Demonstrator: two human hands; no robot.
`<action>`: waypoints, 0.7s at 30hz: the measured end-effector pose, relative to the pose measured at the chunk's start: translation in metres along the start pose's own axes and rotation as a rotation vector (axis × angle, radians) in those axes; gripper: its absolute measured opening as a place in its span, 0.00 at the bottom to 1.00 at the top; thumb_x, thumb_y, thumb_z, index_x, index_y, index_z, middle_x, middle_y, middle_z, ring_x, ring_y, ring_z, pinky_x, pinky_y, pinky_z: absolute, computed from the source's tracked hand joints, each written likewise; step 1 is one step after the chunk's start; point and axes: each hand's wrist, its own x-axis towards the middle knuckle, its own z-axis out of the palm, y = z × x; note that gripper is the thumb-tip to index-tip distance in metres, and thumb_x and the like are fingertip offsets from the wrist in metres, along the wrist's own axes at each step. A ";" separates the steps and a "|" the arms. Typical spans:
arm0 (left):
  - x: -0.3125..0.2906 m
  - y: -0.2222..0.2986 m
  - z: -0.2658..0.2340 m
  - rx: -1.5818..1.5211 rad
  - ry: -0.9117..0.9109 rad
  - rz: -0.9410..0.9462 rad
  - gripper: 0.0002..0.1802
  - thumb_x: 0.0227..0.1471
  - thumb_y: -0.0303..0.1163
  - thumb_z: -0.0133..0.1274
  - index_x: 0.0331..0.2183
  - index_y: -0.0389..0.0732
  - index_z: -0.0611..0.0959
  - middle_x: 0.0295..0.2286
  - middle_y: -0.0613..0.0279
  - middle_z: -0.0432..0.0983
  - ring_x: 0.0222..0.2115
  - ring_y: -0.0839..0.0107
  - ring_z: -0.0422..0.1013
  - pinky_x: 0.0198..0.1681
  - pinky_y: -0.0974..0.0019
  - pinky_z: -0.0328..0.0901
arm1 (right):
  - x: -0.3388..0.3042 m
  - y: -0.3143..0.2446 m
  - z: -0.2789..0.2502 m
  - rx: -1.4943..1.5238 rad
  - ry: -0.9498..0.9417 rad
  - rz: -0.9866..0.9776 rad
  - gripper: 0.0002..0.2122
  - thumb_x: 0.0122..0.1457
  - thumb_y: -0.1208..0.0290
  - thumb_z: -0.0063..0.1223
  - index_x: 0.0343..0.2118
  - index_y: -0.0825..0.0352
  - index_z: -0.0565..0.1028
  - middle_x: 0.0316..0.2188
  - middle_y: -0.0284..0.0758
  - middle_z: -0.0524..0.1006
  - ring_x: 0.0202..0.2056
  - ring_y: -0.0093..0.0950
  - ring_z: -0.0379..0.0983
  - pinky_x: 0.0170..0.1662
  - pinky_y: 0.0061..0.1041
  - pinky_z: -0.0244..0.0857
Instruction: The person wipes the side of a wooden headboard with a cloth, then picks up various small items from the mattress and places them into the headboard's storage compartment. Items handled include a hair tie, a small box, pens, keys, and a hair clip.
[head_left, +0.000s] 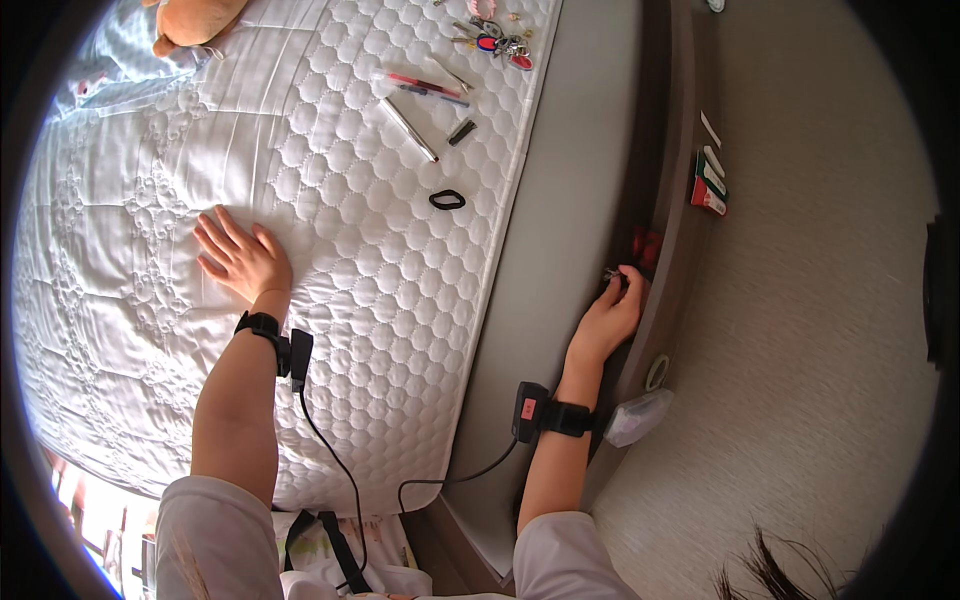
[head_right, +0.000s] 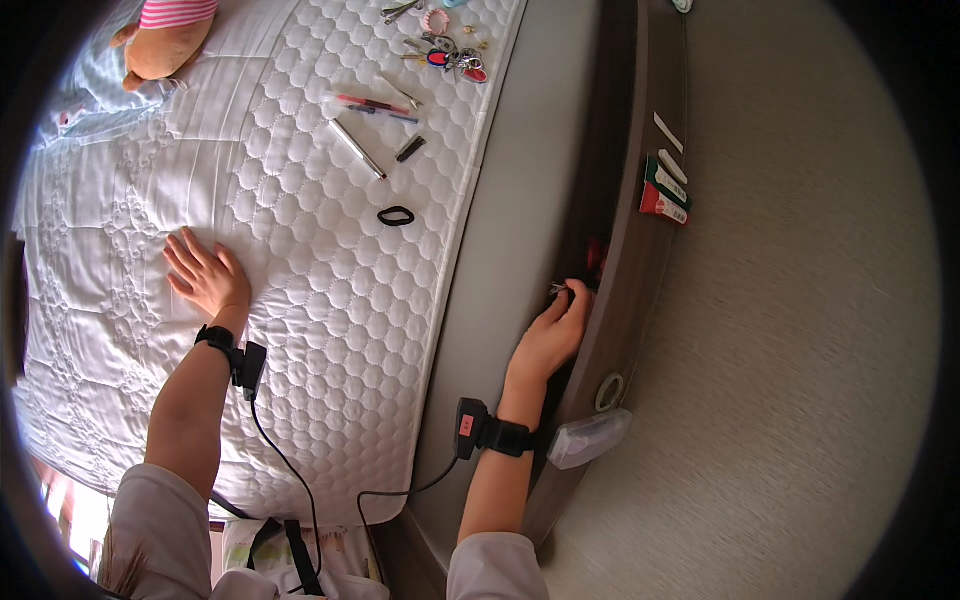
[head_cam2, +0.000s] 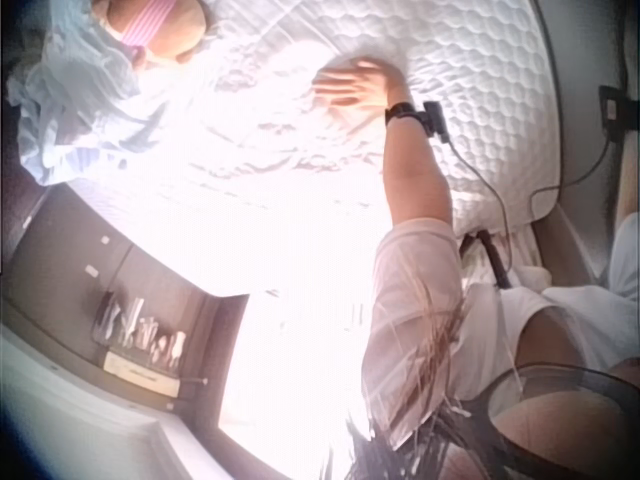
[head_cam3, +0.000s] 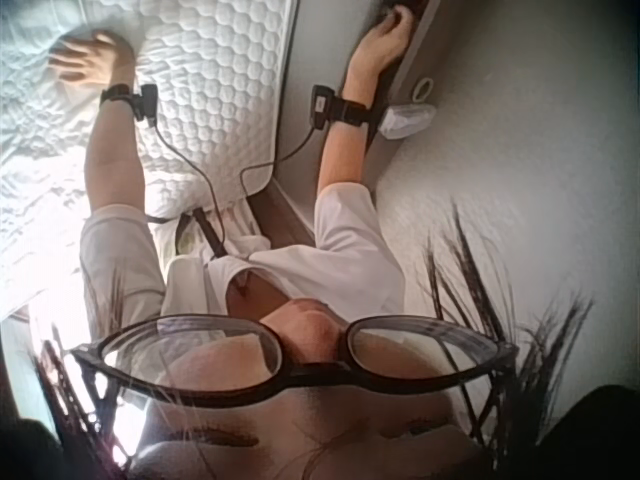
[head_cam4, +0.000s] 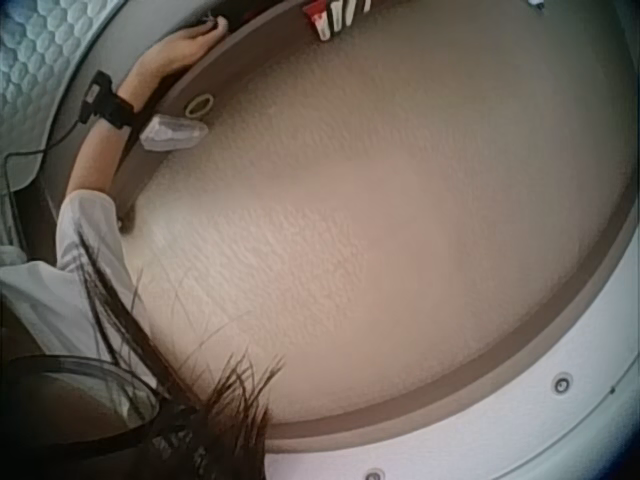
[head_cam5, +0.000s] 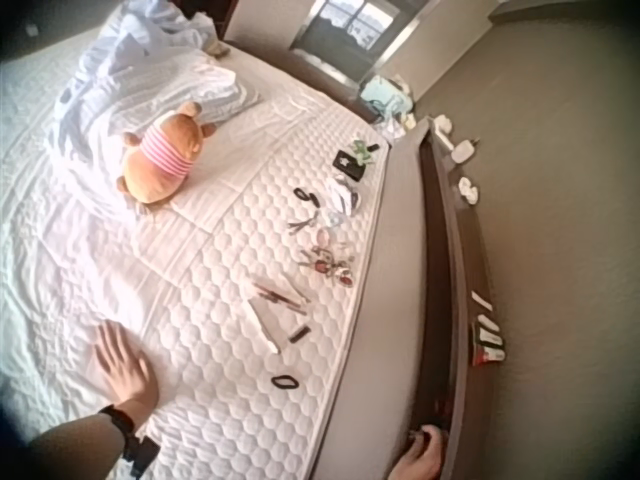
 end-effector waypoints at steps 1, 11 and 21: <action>0.000 0.000 0.000 0.013 -0.008 -0.006 0.35 0.57 0.45 0.34 0.64 0.47 0.51 0.65 0.56 0.41 0.66 0.60 0.37 0.64 0.46 0.35 | 0.003 -0.003 0.002 0.011 0.010 -0.021 0.07 0.59 0.84 0.44 0.39 0.70 0.70 0.34 0.40 0.72 0.37 0.36 0.71 0.42 0.29 0.66; 0.000 0.001 -0.002 0.010 -0.007 -0.003 0.35 0.57 0.44 0.34 0.64 0.45 0.52 0.65 0.57 0.42 0.66 0.60 0.38 0.64 0.46 0.35 | 0.061 -0.024 0.039 0.091 0.082 -0.205 0.07 0.55 0.88 0.46 0.34 0.73 0.74 0.34 0.38 0.72 0.35 0.33 0.73 0.39 0.26 0.71; 0.001 0.003 -0.005 0.001 -0.009 0.000 0.35 0.57 0.44 0.34 0.64 0.45 0.52 0.64 0.57 0.43 0.66 0.59 0.38 0.64 0.46 0.34 | 0.085 0.005 0.052 -0.103 0.045 -0.079 0.09 0.54 0.87 0.44 0.35 0.73 0.76 0.36 0.43 0.77 0.38 0.40 0.74 0.43 0.32 0.68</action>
